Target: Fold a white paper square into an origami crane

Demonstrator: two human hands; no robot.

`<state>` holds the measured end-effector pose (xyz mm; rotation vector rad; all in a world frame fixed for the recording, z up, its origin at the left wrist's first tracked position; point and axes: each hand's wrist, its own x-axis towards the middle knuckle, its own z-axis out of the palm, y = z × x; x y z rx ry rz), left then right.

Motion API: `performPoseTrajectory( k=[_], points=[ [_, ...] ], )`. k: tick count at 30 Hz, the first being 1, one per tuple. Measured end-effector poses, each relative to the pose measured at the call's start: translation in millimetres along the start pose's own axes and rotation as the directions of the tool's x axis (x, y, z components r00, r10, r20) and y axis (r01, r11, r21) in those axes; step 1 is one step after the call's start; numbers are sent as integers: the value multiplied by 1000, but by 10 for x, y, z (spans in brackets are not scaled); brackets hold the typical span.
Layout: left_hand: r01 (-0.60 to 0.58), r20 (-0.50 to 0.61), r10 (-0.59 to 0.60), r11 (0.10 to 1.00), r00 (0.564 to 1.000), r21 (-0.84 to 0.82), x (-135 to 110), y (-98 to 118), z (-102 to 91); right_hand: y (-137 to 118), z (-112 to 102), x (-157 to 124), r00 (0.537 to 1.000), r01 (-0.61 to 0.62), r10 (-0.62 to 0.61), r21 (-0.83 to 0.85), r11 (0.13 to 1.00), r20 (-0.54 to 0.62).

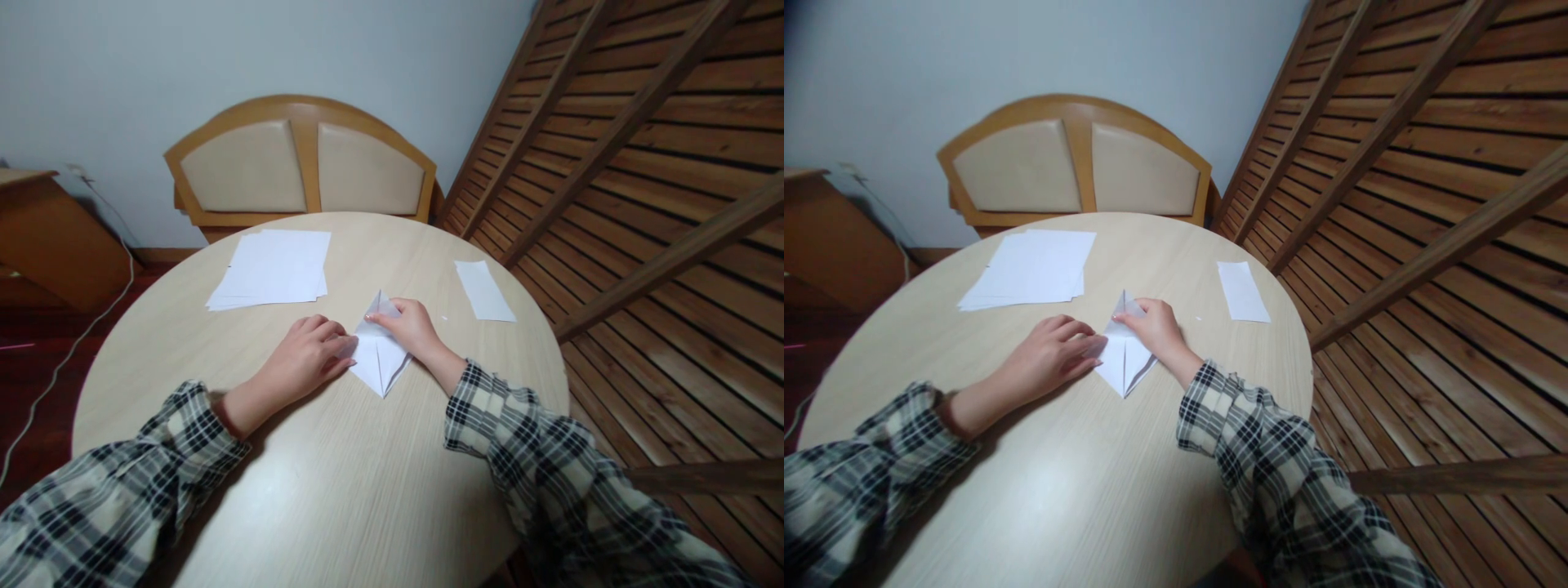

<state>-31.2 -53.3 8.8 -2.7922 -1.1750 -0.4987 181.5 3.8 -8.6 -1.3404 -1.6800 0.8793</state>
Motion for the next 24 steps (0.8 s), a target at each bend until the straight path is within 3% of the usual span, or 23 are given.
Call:
performPoseTrajectory(
  k=[10,18,24],
  points=[
    [-37,36,32,989,999,142,0,91,-26,-51,-14,-13,1000,6,-6,7,1000,-4],
    [8,3,-8,995,1000,103,-32,74,-1,-66,-23,-17,1000,16,-16,-4,1000,-7],
    [34,27,-37,995,999,97,-28,74,5,-46,-58,-43,997,13,-17,55,998,76]
  ],
)
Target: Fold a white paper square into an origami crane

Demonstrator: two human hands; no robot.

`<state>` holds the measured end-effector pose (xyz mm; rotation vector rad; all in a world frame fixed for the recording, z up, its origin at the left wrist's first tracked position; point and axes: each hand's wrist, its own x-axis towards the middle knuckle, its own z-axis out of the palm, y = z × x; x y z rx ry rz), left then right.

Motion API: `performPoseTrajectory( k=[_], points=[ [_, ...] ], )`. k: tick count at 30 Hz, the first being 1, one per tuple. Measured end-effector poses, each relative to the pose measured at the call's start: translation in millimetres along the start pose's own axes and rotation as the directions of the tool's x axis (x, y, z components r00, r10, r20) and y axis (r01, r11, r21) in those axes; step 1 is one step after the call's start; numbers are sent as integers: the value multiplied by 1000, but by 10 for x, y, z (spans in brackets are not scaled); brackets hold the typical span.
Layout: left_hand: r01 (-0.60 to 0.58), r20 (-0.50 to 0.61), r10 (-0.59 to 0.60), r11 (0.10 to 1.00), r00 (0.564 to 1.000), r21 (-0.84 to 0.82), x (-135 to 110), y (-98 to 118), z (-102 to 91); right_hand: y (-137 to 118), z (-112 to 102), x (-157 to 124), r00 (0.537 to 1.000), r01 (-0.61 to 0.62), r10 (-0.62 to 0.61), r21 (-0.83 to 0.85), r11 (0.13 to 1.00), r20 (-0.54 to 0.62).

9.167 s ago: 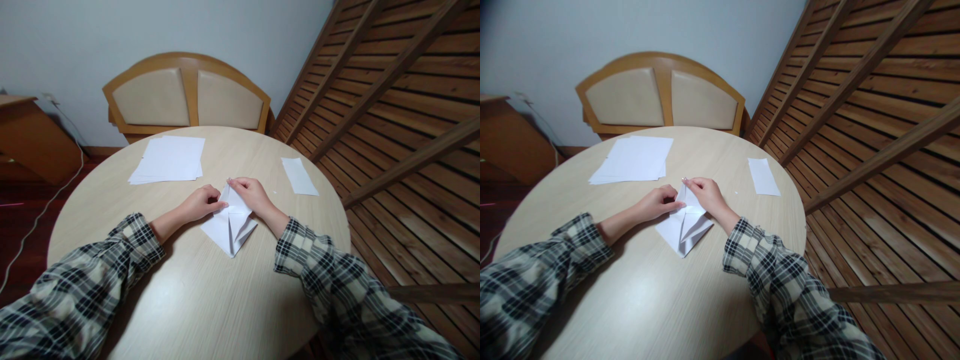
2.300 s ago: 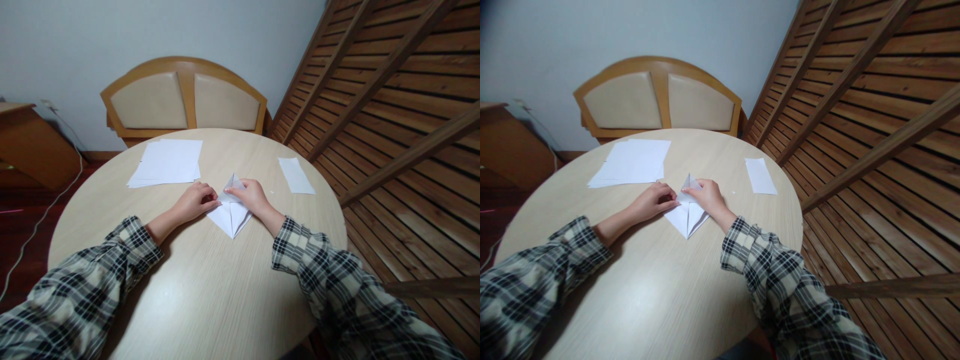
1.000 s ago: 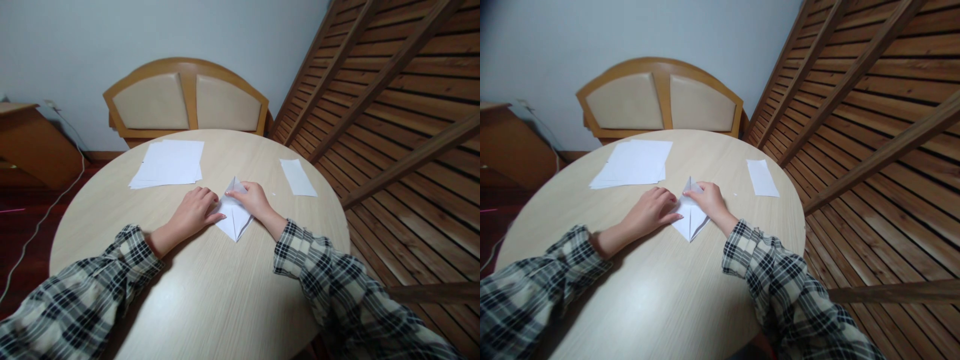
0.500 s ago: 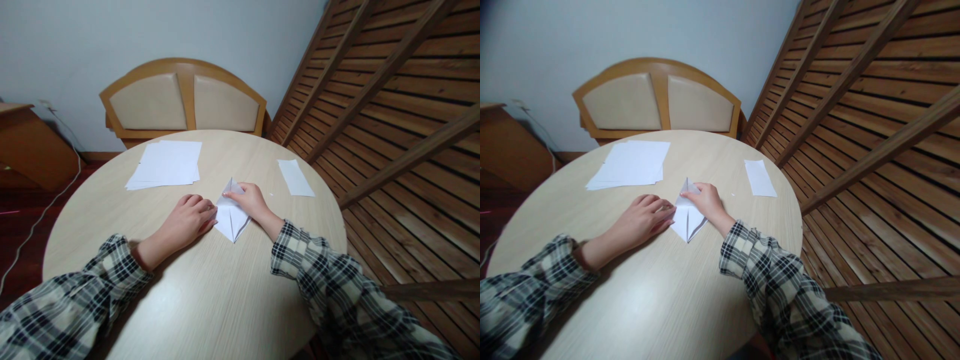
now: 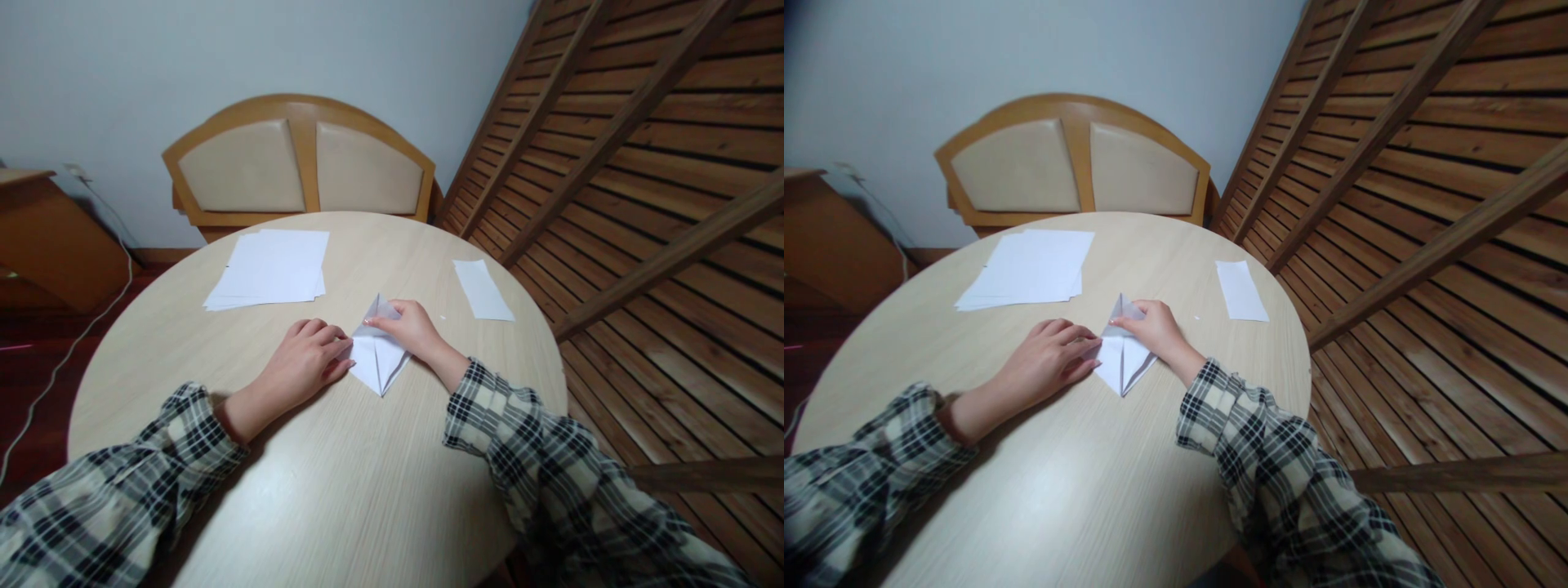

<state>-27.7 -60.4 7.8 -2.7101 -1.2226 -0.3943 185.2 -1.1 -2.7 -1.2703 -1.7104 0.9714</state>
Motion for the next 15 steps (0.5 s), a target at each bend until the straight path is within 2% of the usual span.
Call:
performPoseTrajectory(
  k=[8,15],
  points=[
    [32,14,-32,999,999,-19,14,2,1,0,-12,10,1000,3,-3,-33,999,5],
    [6,-56,-8,1000,998,-30,28,-19,-9,26,-15,14,1000,-10,9,-31,999,-17]
  ],
)
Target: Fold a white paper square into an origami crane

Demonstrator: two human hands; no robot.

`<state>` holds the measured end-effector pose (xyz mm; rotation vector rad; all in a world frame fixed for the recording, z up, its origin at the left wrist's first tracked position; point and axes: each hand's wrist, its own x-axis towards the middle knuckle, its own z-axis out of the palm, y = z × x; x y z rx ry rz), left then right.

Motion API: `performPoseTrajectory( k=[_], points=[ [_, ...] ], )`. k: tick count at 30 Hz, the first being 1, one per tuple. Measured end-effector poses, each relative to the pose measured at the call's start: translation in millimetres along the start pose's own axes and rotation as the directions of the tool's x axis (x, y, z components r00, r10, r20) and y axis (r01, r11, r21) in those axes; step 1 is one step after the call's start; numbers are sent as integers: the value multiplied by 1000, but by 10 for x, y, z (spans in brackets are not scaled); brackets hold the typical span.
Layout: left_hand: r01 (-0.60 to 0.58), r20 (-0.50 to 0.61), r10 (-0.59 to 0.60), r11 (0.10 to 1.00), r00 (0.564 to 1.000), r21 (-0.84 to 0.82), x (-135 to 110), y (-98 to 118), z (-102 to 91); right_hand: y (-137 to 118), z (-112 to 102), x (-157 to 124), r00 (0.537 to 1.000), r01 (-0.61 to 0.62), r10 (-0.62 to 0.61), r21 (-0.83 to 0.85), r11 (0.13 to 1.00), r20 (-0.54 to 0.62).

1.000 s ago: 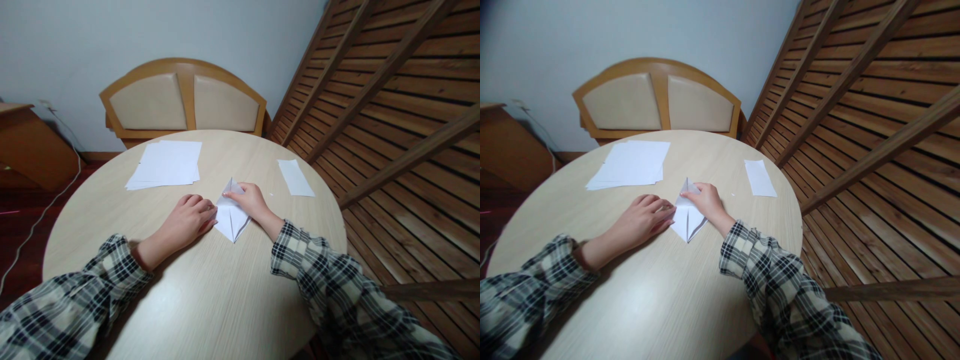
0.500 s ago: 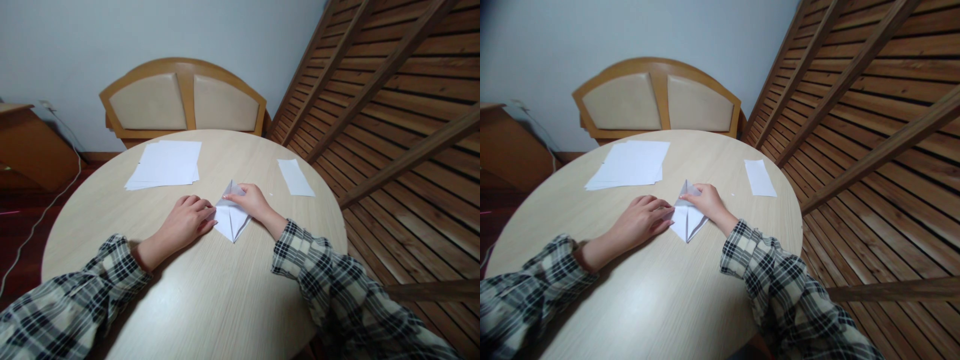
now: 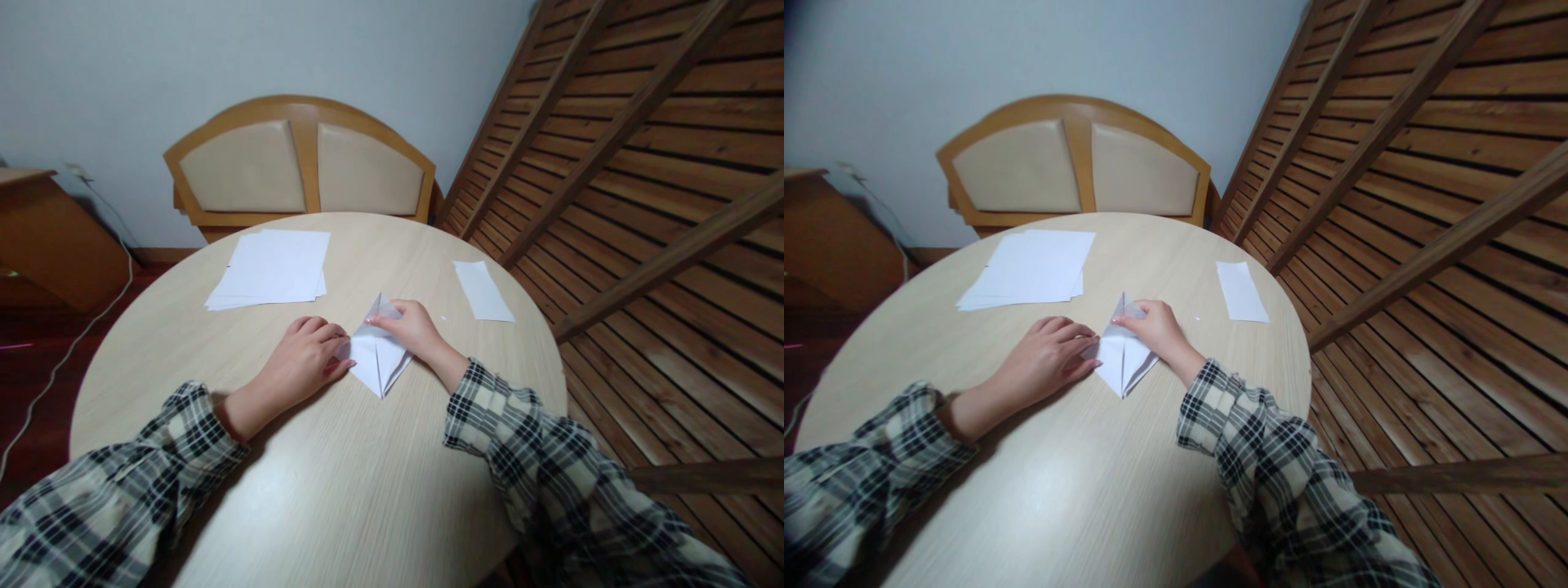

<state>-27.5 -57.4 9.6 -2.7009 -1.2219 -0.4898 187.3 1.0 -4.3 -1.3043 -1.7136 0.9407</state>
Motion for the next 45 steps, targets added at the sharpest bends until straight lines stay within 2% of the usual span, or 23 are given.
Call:
performPoseTrajectory(
  k=[4,8,20,26,32,38,45],
  points=[
    [-106,-41,103,992,994,-74,-3,-10,-23,6,6,1,1000,-5,5,22,1000,7],
    [-193,-12,193,974,981,-117,-13,5,-37,-14,7,-5,1000,-11,11,15,1000,11],
    [-206,26,207,978,978,-37,-20,33,-17,-12,-3,7,1000,11,-11,-8,1000,4],
    [-243,-4,244,966,970,-89,-32,9,-21,15,-1,8,1000,6,-6,7,1000,5],
    [-234,38,240,964,970,-122,-51,33,-3,31,13,8,1000,-14,14,11,1000,-1],
    [-257,70,270,954,960,-157,-62,85,-78,-3,4,-2,1000,-30,30,5,1000,0],
    [-288,149,302,951,941,-109,-140,137,-106,23,1,11,999,-27,27,3,1000,-19]
  ],
)
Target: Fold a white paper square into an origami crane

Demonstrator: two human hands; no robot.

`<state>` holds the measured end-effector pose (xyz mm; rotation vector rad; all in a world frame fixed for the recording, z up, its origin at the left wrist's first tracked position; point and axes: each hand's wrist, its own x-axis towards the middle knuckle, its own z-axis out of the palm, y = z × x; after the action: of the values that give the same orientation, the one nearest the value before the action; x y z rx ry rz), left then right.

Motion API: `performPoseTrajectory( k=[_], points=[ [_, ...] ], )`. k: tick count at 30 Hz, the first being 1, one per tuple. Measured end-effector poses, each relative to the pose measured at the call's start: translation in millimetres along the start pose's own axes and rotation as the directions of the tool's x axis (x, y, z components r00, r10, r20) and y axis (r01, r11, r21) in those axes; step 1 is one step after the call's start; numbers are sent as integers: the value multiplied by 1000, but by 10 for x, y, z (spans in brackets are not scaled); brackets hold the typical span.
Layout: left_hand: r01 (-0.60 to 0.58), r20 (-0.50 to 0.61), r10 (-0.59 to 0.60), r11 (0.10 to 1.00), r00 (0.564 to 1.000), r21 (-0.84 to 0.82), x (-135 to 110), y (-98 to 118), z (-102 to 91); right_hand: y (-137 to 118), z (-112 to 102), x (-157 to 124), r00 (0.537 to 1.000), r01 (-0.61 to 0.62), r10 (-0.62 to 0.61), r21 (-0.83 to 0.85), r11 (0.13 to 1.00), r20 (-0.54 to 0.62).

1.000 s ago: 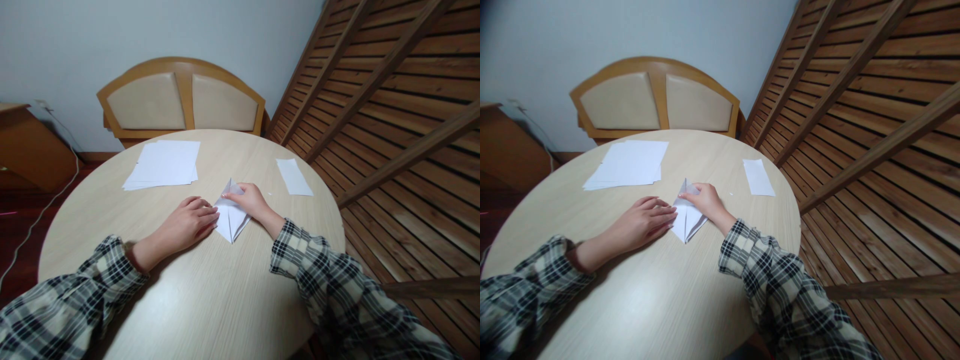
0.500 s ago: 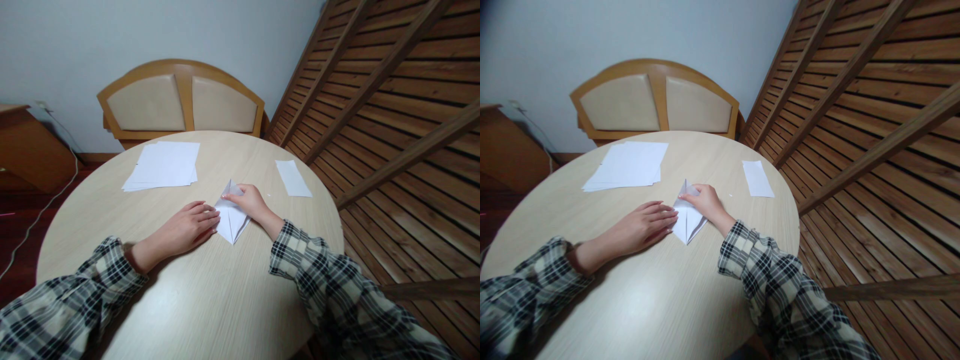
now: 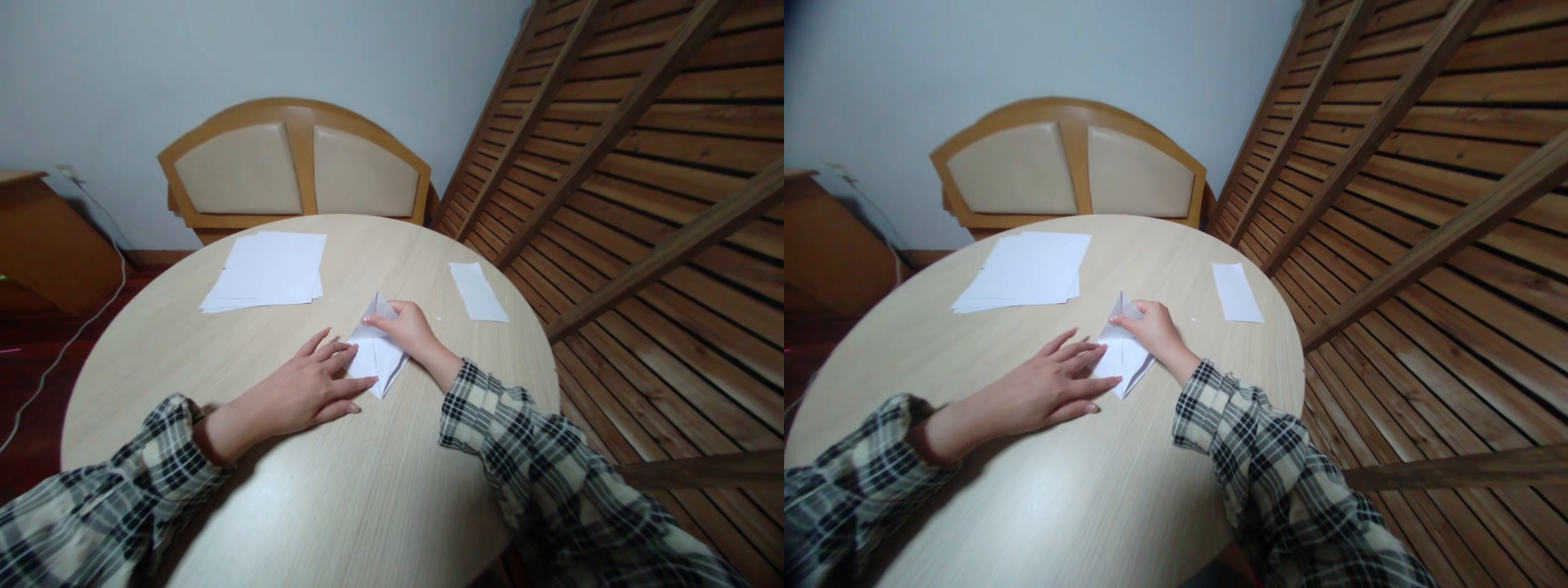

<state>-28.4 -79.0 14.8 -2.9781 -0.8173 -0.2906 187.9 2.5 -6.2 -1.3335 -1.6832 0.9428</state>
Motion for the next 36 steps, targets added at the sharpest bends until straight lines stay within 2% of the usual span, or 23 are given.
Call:
performPoseTrajectory(
  k=[13,15,17,18,20,22,23,24,27,29,36],
  points=[
    [2,-45,-5,998,999,-65,-19,7,14,7,-1,-8,1000,-9,8,51,999,18],
    [29,-54,-34,995,998,-97,-7,-40,20,16,6,-6,1000,-9,8,56,998,15],
    [105,-101,-121,983,988,-148,19,-111,44,12,13,-6,1000,-7,6,51,999,11],
    [177,-157,-205,968,966,-177,40,-153,65,3,15,-8,1000,-7,6,46,999,7],
    [315,-247,-367,921,897,-228,97,-244,115,-29,16,-14,1000,-5,5,34,999,5],
    [415,-303,-473,878,827,-238,172,-332,167,-71,12,-22,1000,2,-2,19,1000,10],
    [427,-305,-487,870,818,-246,213,-372,189,-90,10,-26,1000,8,-8,9,1000,12],
    [423,-291,-487,869,823,-258,253,-408,207,-105,7,-29,1000,13,-13,0,1000,12],
    [344,-230,-406,900,884,-267,354,-491,234,-121,2,-29,1000,17,-17,-31,999,1],
    [304,-203,-361,915,910,-265,391,-524,239,-114,1,-26,1000,18,-18,-58,998,-4],
    [330,-201,-392,900,898,-284,419,-542,263,-119,8,-29,1000,24,-24,-49,999,6]
  ],
)
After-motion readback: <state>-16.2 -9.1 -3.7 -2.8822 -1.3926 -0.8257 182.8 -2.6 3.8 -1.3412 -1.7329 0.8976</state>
